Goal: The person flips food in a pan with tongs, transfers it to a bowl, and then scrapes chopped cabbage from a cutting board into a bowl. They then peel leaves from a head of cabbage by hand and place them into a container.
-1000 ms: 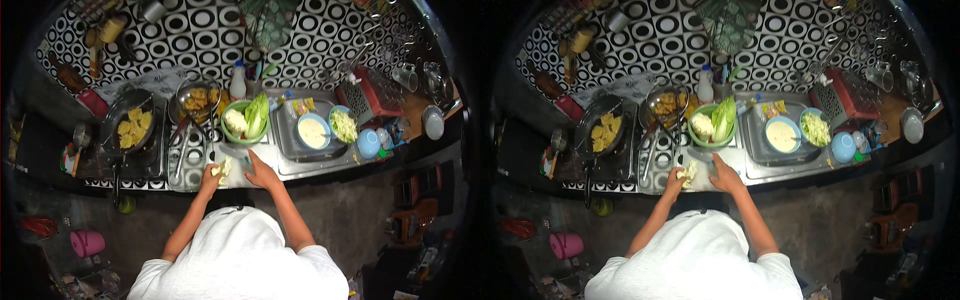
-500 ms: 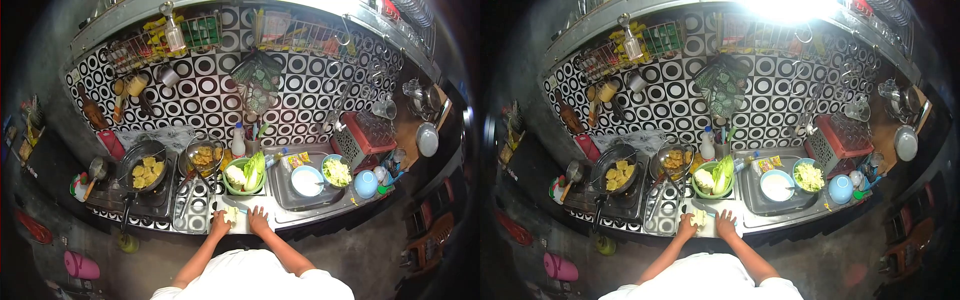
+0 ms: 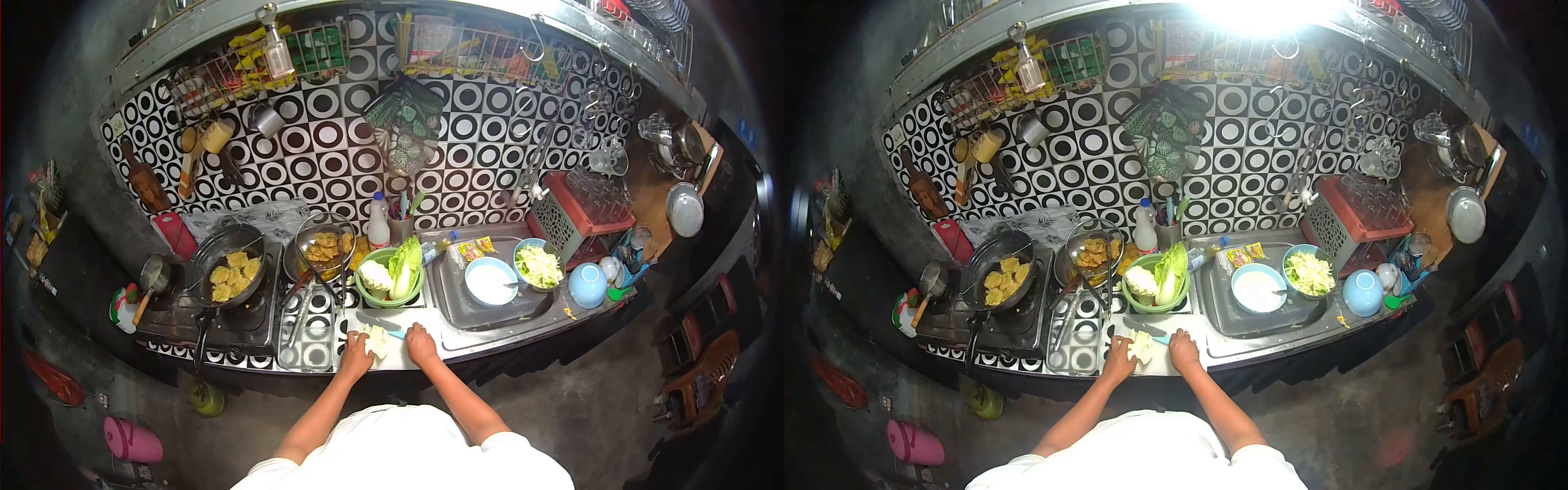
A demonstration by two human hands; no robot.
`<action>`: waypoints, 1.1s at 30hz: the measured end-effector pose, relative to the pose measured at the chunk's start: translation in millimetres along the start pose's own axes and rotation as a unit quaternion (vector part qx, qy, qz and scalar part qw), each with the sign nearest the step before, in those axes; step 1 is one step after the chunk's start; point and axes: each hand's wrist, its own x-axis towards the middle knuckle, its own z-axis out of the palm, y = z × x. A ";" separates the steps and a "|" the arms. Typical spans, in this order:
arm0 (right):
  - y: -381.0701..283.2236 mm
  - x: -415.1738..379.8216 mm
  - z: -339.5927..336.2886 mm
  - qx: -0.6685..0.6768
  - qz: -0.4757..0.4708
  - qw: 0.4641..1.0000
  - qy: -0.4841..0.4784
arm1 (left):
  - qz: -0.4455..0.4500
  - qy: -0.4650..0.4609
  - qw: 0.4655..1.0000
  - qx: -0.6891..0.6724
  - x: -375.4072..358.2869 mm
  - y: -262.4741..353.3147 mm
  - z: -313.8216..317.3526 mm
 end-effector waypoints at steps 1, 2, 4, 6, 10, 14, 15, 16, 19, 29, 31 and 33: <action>0.4 1.2 -0.6 0.002 0.000 1.000 0.005 | -0.002 -0.007 1.000 0.004 0.0 0.9 -2.8; 2.5 3.5 2.8 0.009 0.002 1.000 0.010 | -0.005 -0.014 1.000 0.008 -0.6 1.2 -5.6; 7.5 6.3 10.0 0.026 0.006 0.999 0.019 | 0.010 -0.011 1.000 0.020 -1.3 -3.7 -6.4; 9.5 7.0 6.0 0.039 0.014 0.999 0.005 | 0.023 -0.003 0.999 0.029 -1.4 -9.5 -3.2; 10.0 5.6 -4.2 0.072 0.029 0.997 0.000 | 0.028 0.006 0.999 0.040 -2.5 -3.6 -4.1; 13.1 1.5 -3.5 0.101 0.033 0.994 0.026 | 0.008 -0.012 0.999 0.031 -4.4 14.7 -12.0; 12.3 -0.1 -3.9 0.109 0.036 0.993 0.030 | 0.022 0.009 0.999 0.027 -3.9 8.9 -4.1; 11.5 -1.9 -4.2 0.116 0.038 0.992 0.035 | 0.036 0.030 0.999 0.022 -3.1 -1.6 6.6; 10.4 -6.8 -7.0 0.136 0.051 0.988 0.044 | 0.012 0.047 0.999 -0.022 -3.0 -7.6 18.0; 10.0 -15.1 -10.4 0.176 0.064 0.980 0.068 | -0.010 -0.007 1.000 -0.013 -1.3 -17.9 29.2; 10.8 -15.2 -10.5 0.186 0.070 0.978 0.070 | -0.071 0.018 0.997 -0.027 -2.1 -9.8 35.9; 11.9 -15.4 -11.7 0.194 0.073 0.976 0.065 | -0.088 0.013 0.995 -0.039 -3.2 9.7 26.4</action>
